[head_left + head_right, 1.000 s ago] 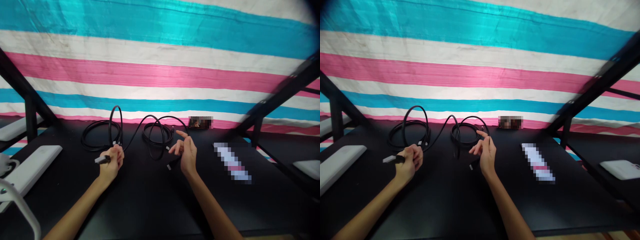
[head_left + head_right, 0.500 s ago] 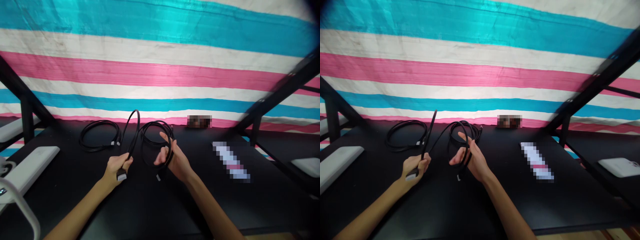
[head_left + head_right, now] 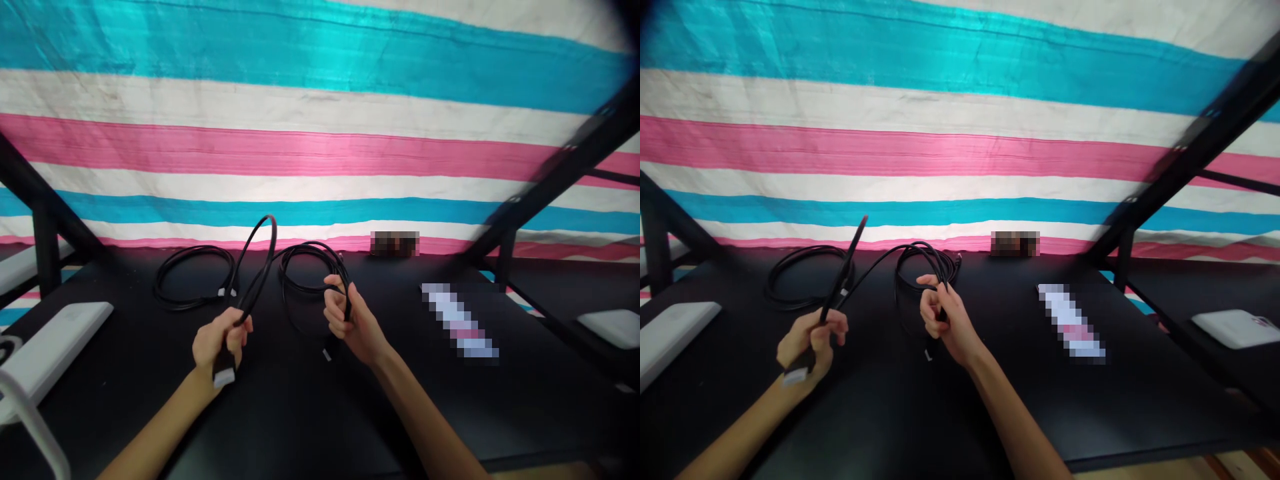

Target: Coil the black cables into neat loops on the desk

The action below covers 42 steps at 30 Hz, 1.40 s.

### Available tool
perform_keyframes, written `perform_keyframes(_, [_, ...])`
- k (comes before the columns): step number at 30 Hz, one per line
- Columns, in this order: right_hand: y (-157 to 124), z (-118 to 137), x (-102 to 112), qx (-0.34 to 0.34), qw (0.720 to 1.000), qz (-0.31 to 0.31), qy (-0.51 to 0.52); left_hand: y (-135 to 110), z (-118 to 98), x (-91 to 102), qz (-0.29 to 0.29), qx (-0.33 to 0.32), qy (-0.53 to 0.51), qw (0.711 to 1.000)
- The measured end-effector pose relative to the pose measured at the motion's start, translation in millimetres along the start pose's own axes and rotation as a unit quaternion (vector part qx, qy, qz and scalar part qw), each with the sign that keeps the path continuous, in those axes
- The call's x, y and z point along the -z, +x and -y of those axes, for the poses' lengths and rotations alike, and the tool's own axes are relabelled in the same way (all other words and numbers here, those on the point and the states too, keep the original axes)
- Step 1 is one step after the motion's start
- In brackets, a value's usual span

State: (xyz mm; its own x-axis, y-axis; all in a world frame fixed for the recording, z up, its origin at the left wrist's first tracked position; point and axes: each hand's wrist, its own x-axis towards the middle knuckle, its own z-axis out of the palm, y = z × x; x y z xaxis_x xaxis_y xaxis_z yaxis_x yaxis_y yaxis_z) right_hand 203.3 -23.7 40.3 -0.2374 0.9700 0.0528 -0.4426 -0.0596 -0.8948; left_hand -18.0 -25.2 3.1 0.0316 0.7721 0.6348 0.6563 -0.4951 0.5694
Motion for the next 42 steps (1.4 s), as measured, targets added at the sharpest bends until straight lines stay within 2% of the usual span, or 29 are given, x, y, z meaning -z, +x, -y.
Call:
perform_keyframes(3, [0.1, -0.7, 0.2, 0.011, 1.0, 0.027, -0.005, 0.2, -2.7, 1.3, 0.036, -0.111, 0.003, 0.993])
perform_keyframes(6, [-0.7, -1.0, 1.4, 0.019, 0.998, 0.054, -0.034, -1.2, -7.1, -1.7, 0.054, -0.24, 0.017, 0.969])
perform_keyframes(9, [-1.0, -2.0, 4.1, 0.033, 0.995, 0.065, -0.069, -4.5, -10.4, -7.9, 0.101, -0.295, 0.074, 0.947])
perform_keyframes(12, [1.0, -5.4, 5.8, 0.049, 0.993, 0.058, -0.09, -6.8, -10.9, -12.2, 0.122, -0.327, 0.087, 0.933])
perform_keyframes(17, [8.3, -14.8, 2.2, 0.075, 0.986, -0.039, -0.147, -4.3, -12.3, -10.3, 0.103, -0.333, 0.131, 0.928])
perform_keyframes(22, [11.9, -20.0, 2.4, 0.058, 0.989, -0.093, -0.103, -0.2, -12.1, -13.1, 0.086, -0.301, 0.131, 0.94])
perform_keyframes(28, [13.3, -22.3, 8.6, 0.051, 0.988, -0.113, -0.087, 0.3, -4.2, -15.0, 0.14, -0.25, 0.069, 0.956])
perform_keyframes(34, [14.7, -25.9, 11.4, 0.049, 0.991, -0.091, -0.088, 2.6, -14.1, -2.5, 0.274, -0.229, 0.035, 0.933])
perform_keyframes(35, [14.8, -25.6, 12.0, 0.051, 0.991, -0.09, -0.089, 3.1, -15.0, -1.0, 0.267, -0.224, 0.02, 0.937])
perform_keyframes(36, [14.8, -25.0, 12.6, 0.052, 0.991, -0.087, -0.089, 3.7, -15.2, -0.2, 0.235, -0.215, 0.01, 0.948])
perform_keyframes(38, [14.2, -23.1, 13.0, 0.053, 0.992, -0.074, -0.088, 5.2, -13.5, -0.8, 0.098, -0.18, 0.007, 0.979])
perform_keyframes(40, [12.5, -21.1, 11.8, 0.047, 0.994, -0.046, -0.085, 7.3, -10.3, -3.9, -0.059, -0.118, 0.011, 0.991])
perform_keyframes(41, [11.5, -20.5, 10.6, 0.041, 0.995, -0.03, -0.083, 8.6, -8.7, -5.8, -0.103, -0.082, 0.001, 0.991])
perform_keyframes(42, [10.5, -20.2, 9.3, 0.032, 0.996, -0.015, -0.08, 9.8, -7.5, -7.8, -0.112, -0.045, -0.023, 0.992])
